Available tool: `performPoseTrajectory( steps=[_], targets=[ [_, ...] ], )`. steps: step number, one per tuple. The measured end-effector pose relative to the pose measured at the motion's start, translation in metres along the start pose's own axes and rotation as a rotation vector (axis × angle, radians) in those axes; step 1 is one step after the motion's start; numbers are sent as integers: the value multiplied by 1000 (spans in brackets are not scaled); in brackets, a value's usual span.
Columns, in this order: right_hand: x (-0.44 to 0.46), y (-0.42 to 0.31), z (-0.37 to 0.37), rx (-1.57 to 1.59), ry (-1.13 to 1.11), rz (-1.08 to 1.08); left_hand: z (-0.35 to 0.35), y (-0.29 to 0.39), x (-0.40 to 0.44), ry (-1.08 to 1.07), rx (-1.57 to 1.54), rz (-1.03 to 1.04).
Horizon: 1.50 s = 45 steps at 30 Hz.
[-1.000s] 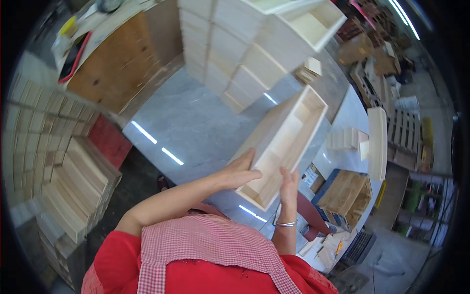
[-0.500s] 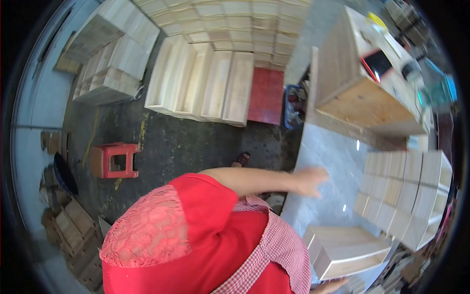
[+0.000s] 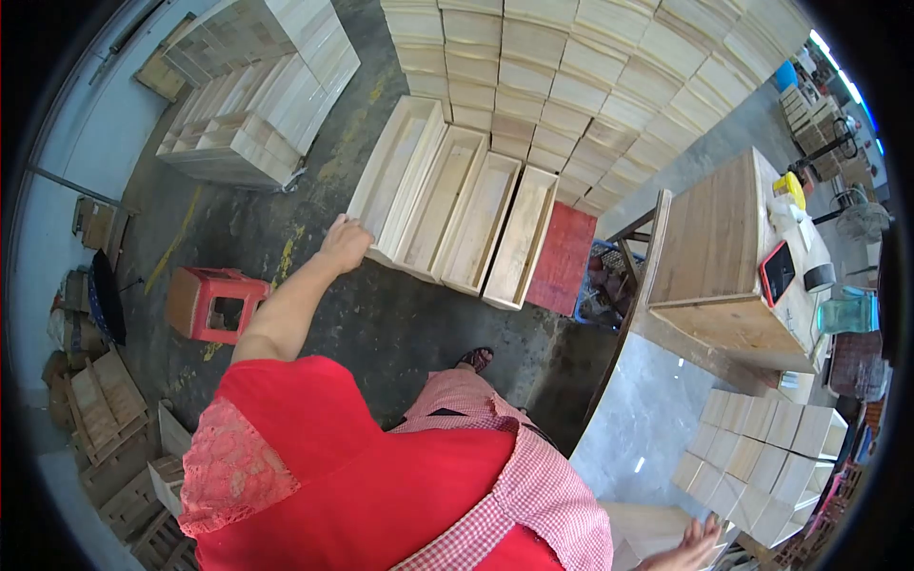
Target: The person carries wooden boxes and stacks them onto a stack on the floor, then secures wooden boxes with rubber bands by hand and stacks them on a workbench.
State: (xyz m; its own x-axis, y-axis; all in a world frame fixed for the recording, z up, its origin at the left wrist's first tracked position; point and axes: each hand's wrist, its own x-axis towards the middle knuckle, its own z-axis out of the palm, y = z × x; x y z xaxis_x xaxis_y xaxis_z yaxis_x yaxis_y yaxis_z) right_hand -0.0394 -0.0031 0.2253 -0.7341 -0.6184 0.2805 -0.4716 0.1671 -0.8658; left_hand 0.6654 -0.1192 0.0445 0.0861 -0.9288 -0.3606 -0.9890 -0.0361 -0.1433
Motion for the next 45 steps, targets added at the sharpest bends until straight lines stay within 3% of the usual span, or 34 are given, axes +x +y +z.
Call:
performPoseTrajectory(
  steps=[3, 7, 9, 11, 13, 15, 17, 19, 22, 25, 27, 29, 31, 33, 34, 35, 36, 37, 38, 39, 41, 44, 45],
  targets=[
    [-17, -9, 59, -24, -323, -70, -32, 2, -21, 195, -274, 77],
    [-59, -52, 147, 236, -684, -152, -113, 11, -51, 247, -496, 231],
    [-73, -94, 176, 110, -978, -452, -153, 28, -68, 196, -629, 305],
    [-91, -148, 198, 177, -1070, -813, -188, 50, -84, 47, -821, 452],
    [-98, -178, 210, 269, -1166, -978, -215, 78, -99, -58, -982, 612],
    [-100, -184, 211, 293, -1226, -1039, -209, 100, -91, -169, -974, 832],
    [-95, -162, 204, 291, -1367, -1009, -212, 132, -91, -332, -1240, 866],
    [-93, -135, 183, 354, -1469, -670, -205, 164, -82, -426, -1416, 904],
    [-90, -123, 157, 335, -1280, -610, -189, 212, -71, -467, -1646, 777],
    [-91, -91, 145, 275, -1146, -576, -201, 256, -62, -394, -1438, 714],
    [-92, -74, 135, 266, -1079, -462, -205, 287, -61, -88, -1233, 688],
    [-90, -67, 129, 322, -987, -482, -213, 312, -64, 191, -986, 640],
    [-90, -57, 127, 371, -914, -459, -217, 332, -58, 159, -930, 582],
    [-97, -49, 117, 317, -1057, -266, -210, 345, -31, 90, -880, 523],
    [-101, -43, 111, 288, -1128, -170, -211, 347, -13, 32, -969, 349],
    [-101, -36, 104, 280, -1107, -201, -184, 340, 44, -150, -1182, 153],
    [-101, -25, 94, 269, -1086, -232, -207, 312, 44, -255, -1347, 75],
    [-100, -12, 85, 258, -1062, -263, -186, 285, 75, -190, -1412, 90],
    [-95, 11, 70, 227, -981, -71, -206, 266, 63, -2, -1377, 79],
    [-87, 41, 55, 197, -895, 115, -202, 236, 83, 5, -1435, 29],
    [-81, 126, 35, -12, -773, 116, -233, 210, 65, 59, -1711, -117],
    [-76, 93, 45, -289, -721, 260, -270, 200, 36, 110, -1461, 220],
    [-68, 79, 56, -198, -687, 193, -269, 209, 34, 119, -1328, 334]
  ],
)
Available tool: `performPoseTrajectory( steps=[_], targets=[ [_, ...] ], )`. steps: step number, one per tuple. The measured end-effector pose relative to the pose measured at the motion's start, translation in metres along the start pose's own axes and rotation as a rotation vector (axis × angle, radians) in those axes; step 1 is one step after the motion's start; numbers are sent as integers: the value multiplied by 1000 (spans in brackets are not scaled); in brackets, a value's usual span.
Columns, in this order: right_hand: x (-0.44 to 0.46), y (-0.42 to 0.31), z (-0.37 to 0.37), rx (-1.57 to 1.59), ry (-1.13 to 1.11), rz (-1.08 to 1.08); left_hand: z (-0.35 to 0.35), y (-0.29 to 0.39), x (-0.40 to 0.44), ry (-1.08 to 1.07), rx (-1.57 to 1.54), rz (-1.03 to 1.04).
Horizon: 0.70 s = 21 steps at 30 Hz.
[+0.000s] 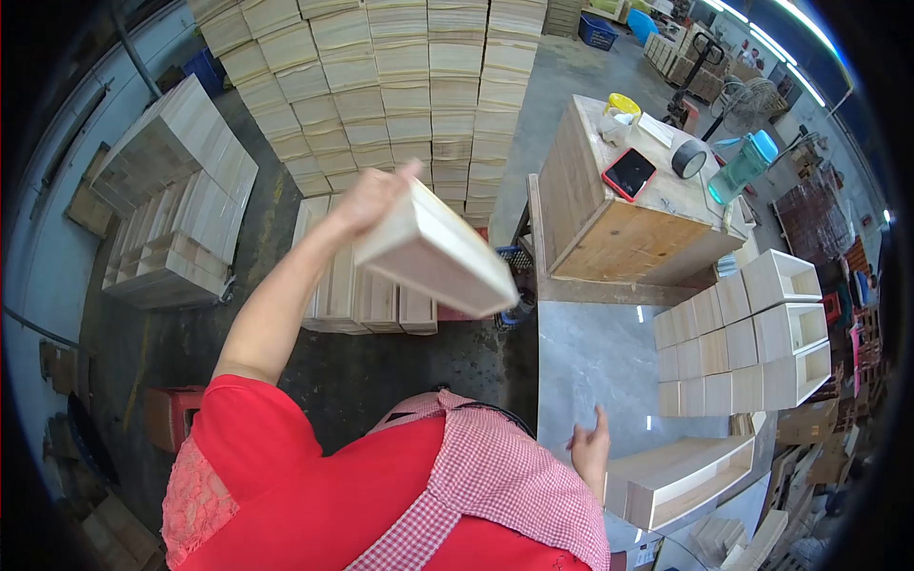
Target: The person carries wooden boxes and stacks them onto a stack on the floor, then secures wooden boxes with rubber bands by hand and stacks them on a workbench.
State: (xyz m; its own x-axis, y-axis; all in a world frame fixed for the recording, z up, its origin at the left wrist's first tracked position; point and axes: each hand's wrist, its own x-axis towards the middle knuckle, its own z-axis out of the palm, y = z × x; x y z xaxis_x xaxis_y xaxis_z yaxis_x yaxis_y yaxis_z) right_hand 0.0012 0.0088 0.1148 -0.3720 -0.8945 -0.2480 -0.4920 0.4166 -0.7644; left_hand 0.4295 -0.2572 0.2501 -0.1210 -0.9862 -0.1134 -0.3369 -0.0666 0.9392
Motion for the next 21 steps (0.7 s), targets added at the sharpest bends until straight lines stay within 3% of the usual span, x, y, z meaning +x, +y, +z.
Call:
performPoseTrajectory(
  steps=[3, 5, 8, 9, 10, 14, 16, 18, 21],
  targets=[
    [40, -61, 12, 298, 59, -387, 62, 39, -37, -261, 388, 83],
    [39, -134, 7, 151, -65, -691, 96, 51, -49, -500, 479, 216],
    [35, -179, 25, 215, -271, -879, 124, 54, -39, -541, 638, 702],
    [36, -172, 36, 274, -266, -787, 129, 50, -33, -534, 626, 871],
    [38, -172, 36, 308, -228, -842, 124, 71, -40, -647, 620, 792],
    [29, -167, 48, 511, -181, -878, 125, 56, -37, -681, 609, 891],
    [19, -165, 44, 443, -155, -793, 121, 58, -45, -619, 561, 794],
    [9, -154, 54, 366, -33, -852, 122, 35, -60, -511, 430, 841],
    [-1, -155, 62, 233, 113, -943, 121, 23, -82, -549, 546, 647]
  ],
)
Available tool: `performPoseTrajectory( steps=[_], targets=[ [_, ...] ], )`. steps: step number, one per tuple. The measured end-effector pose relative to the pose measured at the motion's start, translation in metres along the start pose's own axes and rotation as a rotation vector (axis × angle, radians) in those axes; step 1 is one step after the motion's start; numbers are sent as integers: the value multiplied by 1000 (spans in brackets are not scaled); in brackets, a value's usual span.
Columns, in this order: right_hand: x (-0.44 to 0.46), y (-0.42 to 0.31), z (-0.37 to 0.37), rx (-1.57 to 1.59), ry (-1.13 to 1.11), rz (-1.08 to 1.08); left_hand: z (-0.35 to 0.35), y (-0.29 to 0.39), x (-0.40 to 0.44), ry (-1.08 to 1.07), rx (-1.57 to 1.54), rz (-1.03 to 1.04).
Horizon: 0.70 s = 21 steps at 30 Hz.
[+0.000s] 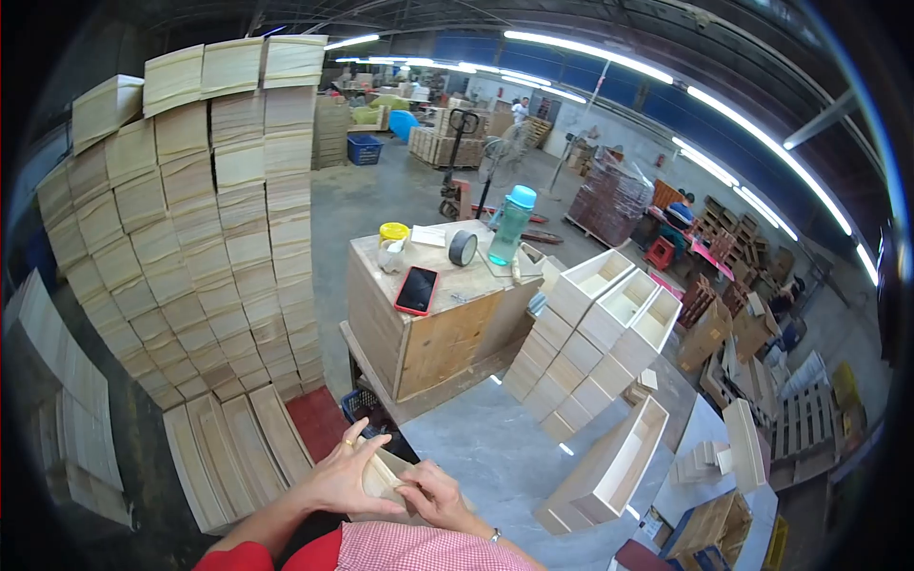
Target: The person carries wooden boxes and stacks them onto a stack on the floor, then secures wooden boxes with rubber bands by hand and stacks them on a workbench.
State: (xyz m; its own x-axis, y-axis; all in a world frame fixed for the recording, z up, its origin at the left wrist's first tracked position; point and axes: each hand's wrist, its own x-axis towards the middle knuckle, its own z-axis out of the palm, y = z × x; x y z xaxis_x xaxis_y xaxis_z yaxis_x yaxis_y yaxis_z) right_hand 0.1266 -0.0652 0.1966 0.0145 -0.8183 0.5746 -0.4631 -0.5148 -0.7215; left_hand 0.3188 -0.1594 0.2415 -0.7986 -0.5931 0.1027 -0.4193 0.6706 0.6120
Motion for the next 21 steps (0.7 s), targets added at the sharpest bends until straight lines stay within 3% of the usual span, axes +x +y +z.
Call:
performPoseTrajectory(
  steps=[5, 7, 8, 11, 14, 16, 18, 20, 21],
  targets=[
    [-6, -8, 1, -284, 140, -67, 7, 1, 10, -129, -71, -131],
    [-8, 10, 0, -371, 276, 103, 0, 18, 20, -197, -13, -186],
    [-10, 19, -3, -414, 342, 189, -5, 27, 23, -270, 1, -92],
    [1, 44, -46, -478, 449, 273, -1, 32, 24, -137, 46, 259],
    [11, 34, -101, -512, 403, 632, -27, 28, 30, -89, -192, 337],
    [32, 30, -123, -616, 486, 353, -41, 23, 36, -68, -241, 423],
    [39, 49, -182, -784, 683, 258, -81, 26, 21, -42, -185, 413],
    [43, 28, -246, -826, 608, 599, -120, 29, 6, 44, -147, 463],
    [47, 18, -261, -844, 638, 465, -127, 34, 3, 75, -138, 431]
  ],
)
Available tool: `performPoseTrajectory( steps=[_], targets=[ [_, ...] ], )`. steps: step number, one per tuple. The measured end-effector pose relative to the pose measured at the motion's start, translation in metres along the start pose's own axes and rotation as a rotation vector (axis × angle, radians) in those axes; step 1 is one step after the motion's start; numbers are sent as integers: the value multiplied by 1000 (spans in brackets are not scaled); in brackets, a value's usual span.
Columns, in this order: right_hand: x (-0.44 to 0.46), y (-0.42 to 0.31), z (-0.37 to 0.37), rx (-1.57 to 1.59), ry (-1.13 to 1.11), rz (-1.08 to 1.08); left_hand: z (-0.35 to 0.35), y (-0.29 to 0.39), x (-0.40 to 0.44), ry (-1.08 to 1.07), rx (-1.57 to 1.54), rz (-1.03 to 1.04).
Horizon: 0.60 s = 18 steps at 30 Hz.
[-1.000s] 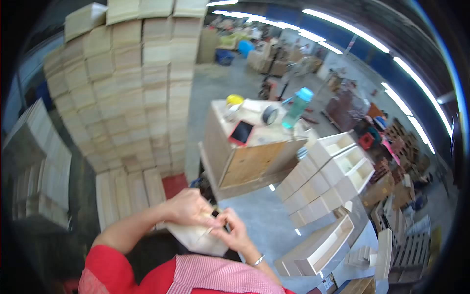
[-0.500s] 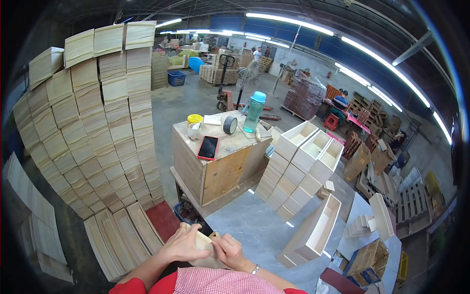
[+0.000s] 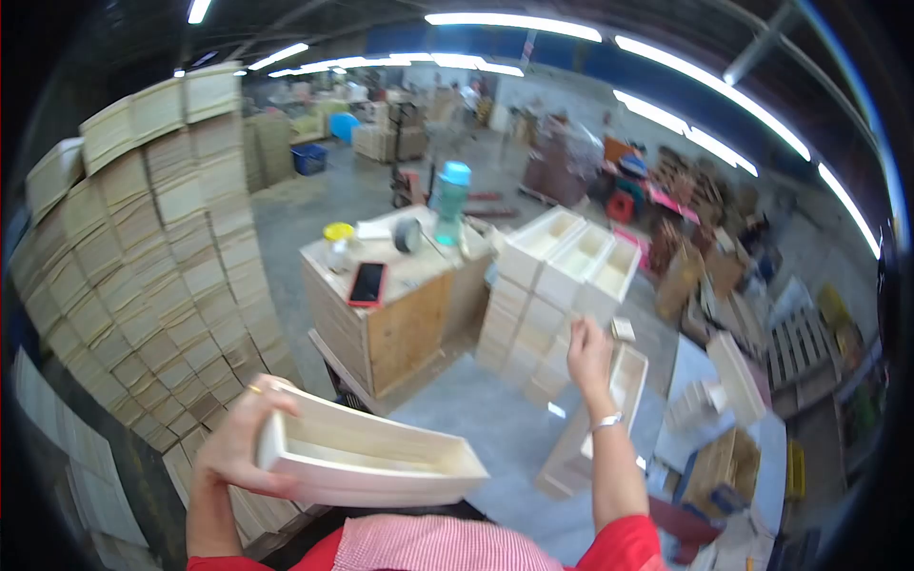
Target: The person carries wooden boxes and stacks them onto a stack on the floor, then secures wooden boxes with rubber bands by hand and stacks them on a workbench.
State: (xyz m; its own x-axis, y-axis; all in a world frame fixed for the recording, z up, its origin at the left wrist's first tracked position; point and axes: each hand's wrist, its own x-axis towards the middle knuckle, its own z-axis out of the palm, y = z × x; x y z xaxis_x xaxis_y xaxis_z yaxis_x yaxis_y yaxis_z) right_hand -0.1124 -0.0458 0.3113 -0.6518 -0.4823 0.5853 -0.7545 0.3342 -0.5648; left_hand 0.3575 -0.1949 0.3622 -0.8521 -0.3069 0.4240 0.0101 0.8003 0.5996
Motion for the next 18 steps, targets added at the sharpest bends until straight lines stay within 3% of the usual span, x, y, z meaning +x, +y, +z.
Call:
performPoseTrajectory(
  steps=[2, 5, 8, 10, 14, 16, 18],
  targets=[
    [6, 3, -27, 55, 61, -82, -4, 11, 7, -8, 22, -61],
    [-29, -1, -49, 149, 60, -77, 31, 30, 26, 121, 133, 14],
    [-83, -19, -80, 267, -4, 60, 61, 53, 47, 377, 180, 78],
    [-100, -24, -95, 341, -16, 68, 87, 65, 68, 419, 205, 204],
    [-98, -11, -120, 532, -27, 93, 184, 71, 134, 551, 119, 545],
    [-90, 7, -137, 431, -37, 221, 248, 68, 172, 547, -5, 701],
    [-83, 33, -150, 347, 19, 290, 307, 77, 197, 610, 34, 711]
  ],
)
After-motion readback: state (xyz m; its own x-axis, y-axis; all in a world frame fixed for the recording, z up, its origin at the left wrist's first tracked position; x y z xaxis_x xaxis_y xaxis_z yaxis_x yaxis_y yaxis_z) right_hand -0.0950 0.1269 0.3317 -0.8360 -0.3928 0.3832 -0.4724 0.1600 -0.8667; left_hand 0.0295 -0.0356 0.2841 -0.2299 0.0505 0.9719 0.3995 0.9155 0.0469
